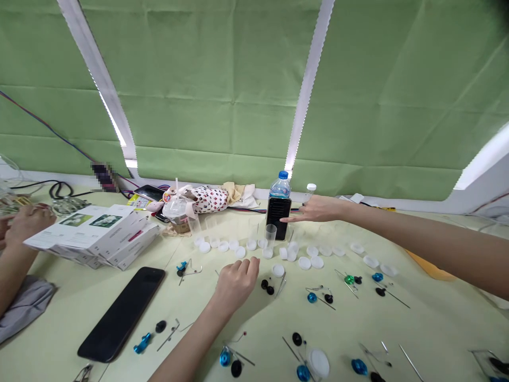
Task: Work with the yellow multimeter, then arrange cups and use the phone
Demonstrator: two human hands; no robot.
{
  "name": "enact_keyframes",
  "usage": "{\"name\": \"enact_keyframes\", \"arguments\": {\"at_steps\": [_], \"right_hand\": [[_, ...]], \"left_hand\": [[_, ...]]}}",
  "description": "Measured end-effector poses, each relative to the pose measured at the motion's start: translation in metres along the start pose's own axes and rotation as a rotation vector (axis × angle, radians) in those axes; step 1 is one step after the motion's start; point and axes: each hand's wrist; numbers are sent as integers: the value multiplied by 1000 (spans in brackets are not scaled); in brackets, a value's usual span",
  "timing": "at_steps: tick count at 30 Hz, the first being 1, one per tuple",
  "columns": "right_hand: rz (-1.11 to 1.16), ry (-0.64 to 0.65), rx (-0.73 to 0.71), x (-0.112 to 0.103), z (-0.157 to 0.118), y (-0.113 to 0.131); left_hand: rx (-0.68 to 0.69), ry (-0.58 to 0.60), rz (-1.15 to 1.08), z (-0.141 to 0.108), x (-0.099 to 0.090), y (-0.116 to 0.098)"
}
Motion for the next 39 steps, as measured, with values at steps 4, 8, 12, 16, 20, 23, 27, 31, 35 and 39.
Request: {"name": "enact_keyframes", "arguments": {"at_steps": [4, 8, 12, 16, 20, 23, 27, 31, 35, 39], "right_hand": [[-91, 55, -123, -6, -2, -2], [-134, 57, -98, -6, -4, -4], [-124, 94, -70, 0, -6, -4], [-73, 59, -30, 6, -8, -4], [-58, 31, 41, 13, -12, -7], [-94, 40, 70, 14, -13, -9], [-175, 97, 51, 8, -10, -9], [-238, 129, 41, -1, -8, -9], [-264, 139, 48, -7, -7, -9], [-252, 124, 14, -7, -6, -7]], "left_hand": [[14, -10, -4, 0, 0, 1], [43, 9, 13, -3, 2, 3], [52, 34, 20, -7, 4, 4], [56, 43, 10, -9, 7, 3], [51, 37, 9, -7, 8, 3], [47, 23, 12, -5, 7, 3], [44, 26, 8, -5, 8, 4], [38, -33, -4, -7, 9, 4], [34, -47, -10, -7, 10, 5], [39, -43, -10, -7, 10, 5]]}}
Point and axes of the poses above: each hand's wrist, its own z-axis towards the middle knuckle, its own x-axis out of the palm, y = z × x, and after that the axes turned 14 degrees about -y, right-handed
